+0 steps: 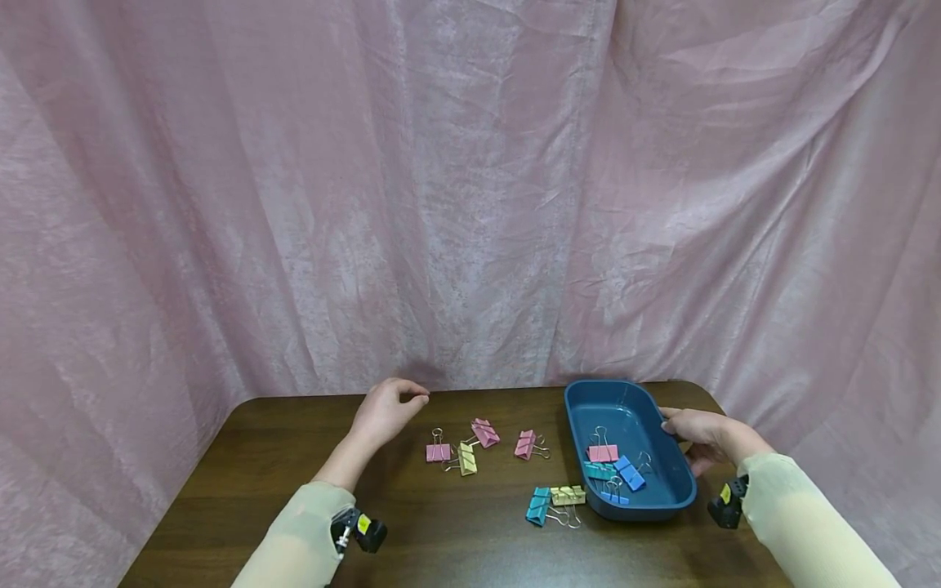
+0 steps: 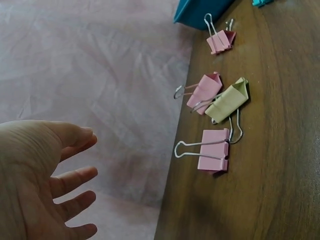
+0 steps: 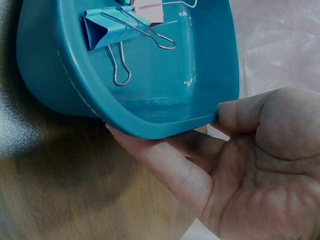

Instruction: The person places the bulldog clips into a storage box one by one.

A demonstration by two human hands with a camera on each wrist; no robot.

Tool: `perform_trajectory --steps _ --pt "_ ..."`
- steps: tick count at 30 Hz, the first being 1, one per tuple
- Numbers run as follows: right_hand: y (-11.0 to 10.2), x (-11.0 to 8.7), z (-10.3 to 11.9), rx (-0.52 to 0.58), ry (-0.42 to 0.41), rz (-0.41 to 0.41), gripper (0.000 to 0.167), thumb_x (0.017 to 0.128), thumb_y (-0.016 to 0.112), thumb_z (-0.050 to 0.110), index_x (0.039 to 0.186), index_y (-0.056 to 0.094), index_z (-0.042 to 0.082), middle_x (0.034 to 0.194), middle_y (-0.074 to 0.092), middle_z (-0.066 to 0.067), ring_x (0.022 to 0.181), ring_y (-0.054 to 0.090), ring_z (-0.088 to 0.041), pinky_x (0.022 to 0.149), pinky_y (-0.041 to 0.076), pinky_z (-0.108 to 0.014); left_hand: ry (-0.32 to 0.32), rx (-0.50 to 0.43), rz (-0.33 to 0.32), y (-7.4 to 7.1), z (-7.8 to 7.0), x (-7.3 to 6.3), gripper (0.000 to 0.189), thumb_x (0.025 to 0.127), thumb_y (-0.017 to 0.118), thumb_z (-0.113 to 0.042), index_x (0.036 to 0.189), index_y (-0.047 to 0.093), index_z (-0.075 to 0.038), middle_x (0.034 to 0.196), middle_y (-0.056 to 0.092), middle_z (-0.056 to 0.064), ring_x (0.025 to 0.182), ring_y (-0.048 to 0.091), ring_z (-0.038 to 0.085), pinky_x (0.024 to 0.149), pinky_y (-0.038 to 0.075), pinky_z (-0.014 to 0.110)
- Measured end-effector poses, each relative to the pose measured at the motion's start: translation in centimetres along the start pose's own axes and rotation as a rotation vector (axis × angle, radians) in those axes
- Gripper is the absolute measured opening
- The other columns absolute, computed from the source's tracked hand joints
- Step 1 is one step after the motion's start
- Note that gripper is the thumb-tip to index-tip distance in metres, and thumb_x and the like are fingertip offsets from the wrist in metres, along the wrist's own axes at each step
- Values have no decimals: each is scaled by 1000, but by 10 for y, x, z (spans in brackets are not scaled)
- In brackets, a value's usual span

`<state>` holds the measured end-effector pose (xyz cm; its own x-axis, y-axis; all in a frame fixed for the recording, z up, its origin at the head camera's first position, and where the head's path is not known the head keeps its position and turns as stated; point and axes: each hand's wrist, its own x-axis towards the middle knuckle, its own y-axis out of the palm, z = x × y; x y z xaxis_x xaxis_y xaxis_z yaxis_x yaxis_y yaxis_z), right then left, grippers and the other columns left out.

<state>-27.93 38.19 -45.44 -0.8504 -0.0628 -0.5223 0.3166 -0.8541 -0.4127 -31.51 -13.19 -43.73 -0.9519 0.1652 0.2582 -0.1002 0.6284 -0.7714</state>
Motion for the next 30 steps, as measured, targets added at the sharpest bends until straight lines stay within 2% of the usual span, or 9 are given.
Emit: perform_trajectory --steps 10,15,20,30 --pt "0 -1 0 -5 4 -8 57 109 31 11 162 10 7 124 54 -33 80 73 -40 67 61 -52 -21 14 27 8 9 1 13 95 72 -24 103 81 -19 114 73 4 119 61 37 100 45 54" --pt "-1 0 0 -4 6 -7 58 109 31 12 163 10 7 121 57 -31 79 73 -40 67 61 -52 -49 30 37 16 15 0 14 94 73 -25 103 81 -19 113 74 3 115 63 38 94 49 52" --pt "-1 -1 0 -5 5 -9 58 109 32 11 163 10 7 122 56 -32 80 73 -40 67 61 -52 -82 72 49 24 21 1 14 93 73 -29 102 81 -23 114 74 2 116 62 40 94 49 52" --pt "-1 -1 1 3 9 -12 57 109 32 12 163 11 8 121 57 -31 80 73 -41 67 61 -52 -131 108 81 33 23 -3 8 92 74 -28 96 80 -24 115 73 5 116 62 40 90 51 52"
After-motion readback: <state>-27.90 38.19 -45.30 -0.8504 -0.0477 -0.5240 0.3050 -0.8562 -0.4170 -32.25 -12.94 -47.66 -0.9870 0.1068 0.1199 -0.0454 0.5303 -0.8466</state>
